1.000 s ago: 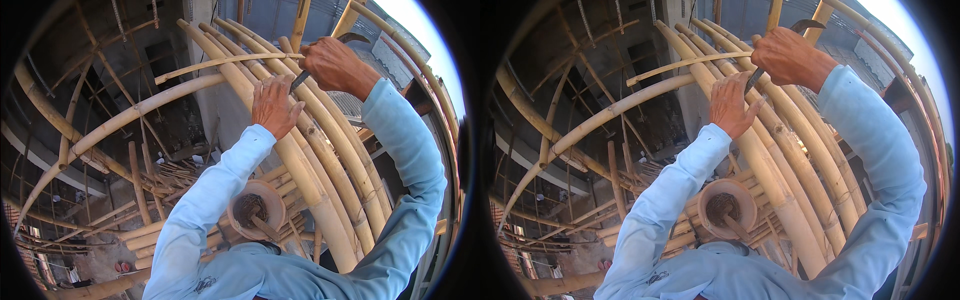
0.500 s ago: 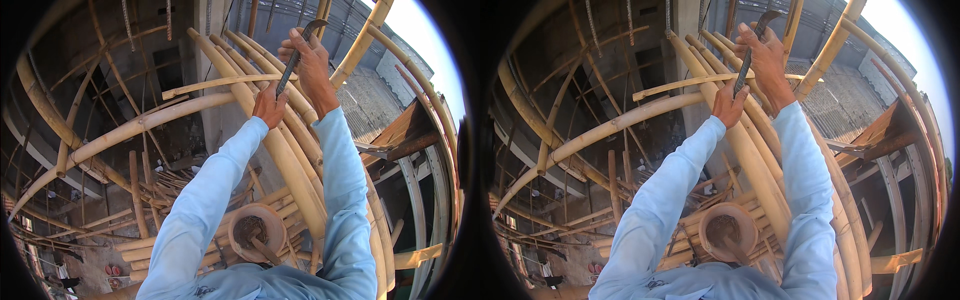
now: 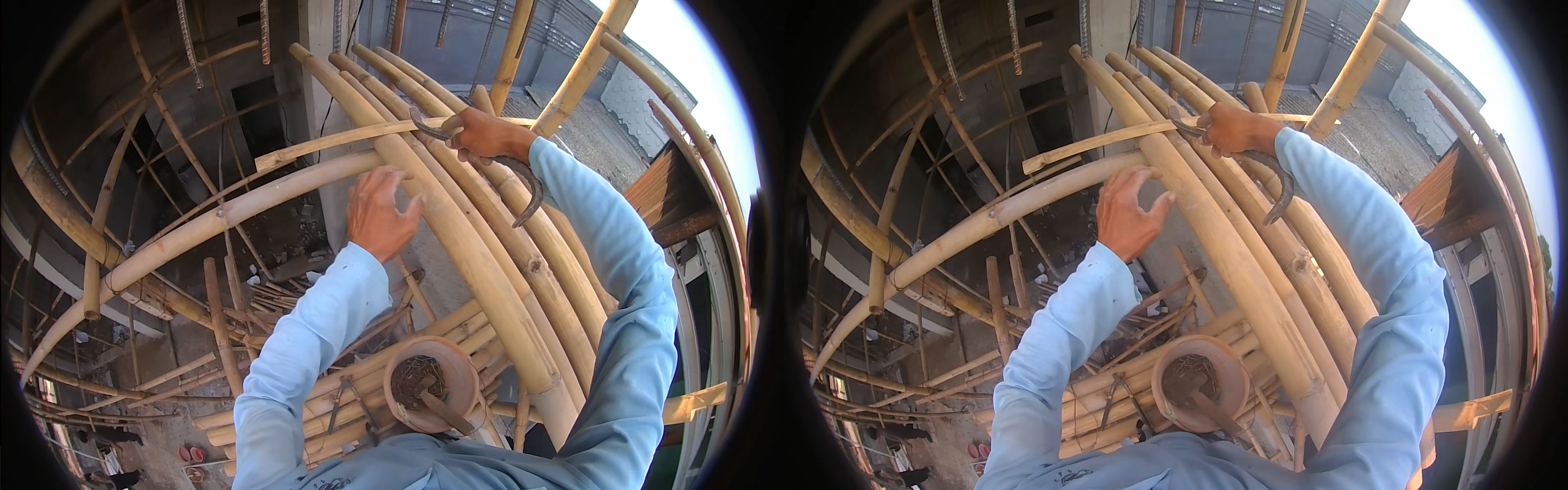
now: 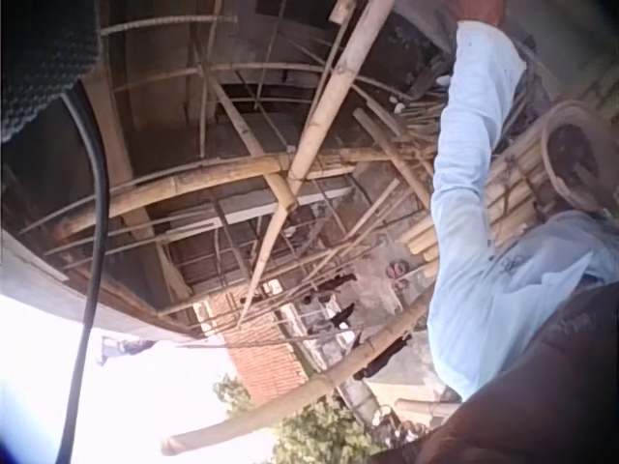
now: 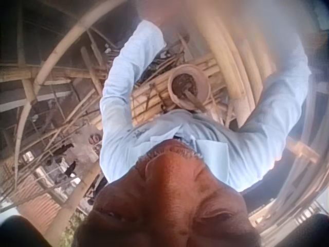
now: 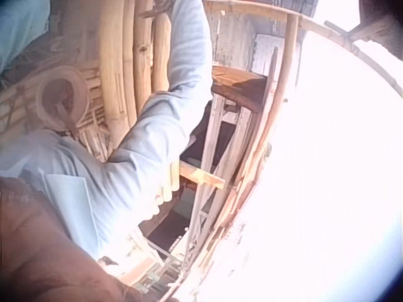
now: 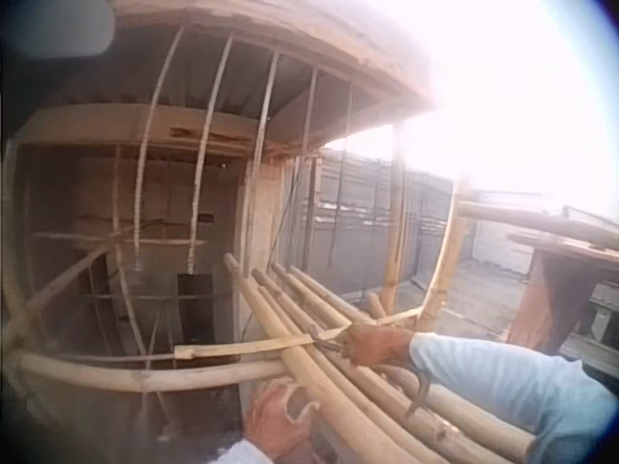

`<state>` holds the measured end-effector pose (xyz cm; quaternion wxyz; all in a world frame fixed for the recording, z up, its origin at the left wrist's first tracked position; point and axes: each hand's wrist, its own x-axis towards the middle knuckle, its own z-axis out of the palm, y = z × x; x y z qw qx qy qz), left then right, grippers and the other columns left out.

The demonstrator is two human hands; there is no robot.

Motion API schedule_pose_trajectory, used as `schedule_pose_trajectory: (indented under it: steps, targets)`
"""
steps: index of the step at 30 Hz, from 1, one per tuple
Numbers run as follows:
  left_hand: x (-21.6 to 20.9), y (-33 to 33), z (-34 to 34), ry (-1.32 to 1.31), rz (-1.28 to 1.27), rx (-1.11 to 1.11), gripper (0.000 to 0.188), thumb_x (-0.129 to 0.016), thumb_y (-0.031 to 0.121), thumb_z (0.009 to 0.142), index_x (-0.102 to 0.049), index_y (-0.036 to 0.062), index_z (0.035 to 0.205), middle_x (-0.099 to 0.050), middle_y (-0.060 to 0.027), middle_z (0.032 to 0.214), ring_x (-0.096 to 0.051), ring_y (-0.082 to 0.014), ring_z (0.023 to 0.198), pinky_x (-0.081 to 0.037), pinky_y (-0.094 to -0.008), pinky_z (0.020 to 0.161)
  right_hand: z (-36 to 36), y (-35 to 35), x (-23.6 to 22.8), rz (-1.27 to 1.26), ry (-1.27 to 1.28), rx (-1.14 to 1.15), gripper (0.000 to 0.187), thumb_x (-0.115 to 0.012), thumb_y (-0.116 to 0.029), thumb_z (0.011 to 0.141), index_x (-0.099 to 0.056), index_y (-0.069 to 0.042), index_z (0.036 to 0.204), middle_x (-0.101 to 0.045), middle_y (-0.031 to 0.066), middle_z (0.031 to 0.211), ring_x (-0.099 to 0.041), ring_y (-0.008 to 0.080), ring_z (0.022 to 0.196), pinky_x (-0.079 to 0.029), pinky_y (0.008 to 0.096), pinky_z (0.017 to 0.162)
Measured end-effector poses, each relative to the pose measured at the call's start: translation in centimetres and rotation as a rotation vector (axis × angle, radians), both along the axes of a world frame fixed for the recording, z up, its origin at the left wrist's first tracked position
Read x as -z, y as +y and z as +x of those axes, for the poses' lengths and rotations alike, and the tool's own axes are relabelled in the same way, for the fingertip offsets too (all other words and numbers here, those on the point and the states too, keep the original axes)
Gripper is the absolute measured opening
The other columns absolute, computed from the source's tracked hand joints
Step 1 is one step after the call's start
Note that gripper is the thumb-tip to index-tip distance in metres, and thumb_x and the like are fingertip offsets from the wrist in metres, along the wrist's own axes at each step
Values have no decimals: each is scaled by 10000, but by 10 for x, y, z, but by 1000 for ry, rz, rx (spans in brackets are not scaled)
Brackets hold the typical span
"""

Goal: The person assembles a bamboo scaffolding structure on a rooftop. They position bamboo poles, hammer nails to secure joints, and use pliers to tighten wire bindings. The person also moves a bucket of nails and adjusts pole positions to complete the framework.

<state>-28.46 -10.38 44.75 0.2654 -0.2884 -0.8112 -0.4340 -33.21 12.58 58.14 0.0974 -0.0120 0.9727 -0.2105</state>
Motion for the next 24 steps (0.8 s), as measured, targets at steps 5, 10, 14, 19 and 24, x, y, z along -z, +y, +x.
schedule_pose_trajectory:
  steps: [5,10,14,19,24]
  targets:
    - [19,-83,-144,194,-627,-548,699,-793,271,832,-493,136,1448,-542,-154,1413,-470,-362,1367,-332,-538,1177,-3,-28,-42,316,-84,-121,723,-676,-106,804,-497,29,1492,-652,123,812,-632,232,643,-511,403,585]
    - [17,-104,-193,58,-907,-565,621,-758,340,888,-517,135,1422,-663,-147,1276,-578,-356,1280,-378,-563,1130,-24,-41,-46,845,-164,-215,432,-640,-183,930,-623,-13,1327,-693,108,876,-679,262,734,-572,458,671]
    - [33,-109,-214,-22,-868,-507,341,-566,258,1005,-622,96,1300,-736,-155,1141,-713,-374,1084,-534,-509,953,-40,-58,-57,788,-217,-78,275,-670,-240,939,-733,-86,1158,-726,78,865,-692,234,776,-552,424,723]
    - [29,-116,-220,67,-890,-447,281,-596,290,1005,-685,43,1108,-758,-184,923,-755,-373,869,-604,-461,775,-82,-64,-49,858,-324,-112,354,-693,-336,947,-728,-166,1256,-765,31,963,-648,164,730,-527,384,708]
    - [26,-118,-224,73,-875,-425,229,-582,222,1000,-703,39,1067,-760,-190,942,-757,-366,888,-608,-460,793,-103,-76,-48,822,-307,-18,343,-689,-296,950,-713,-192,1276,-701,17,876,-571,153,660,-509,391,619]
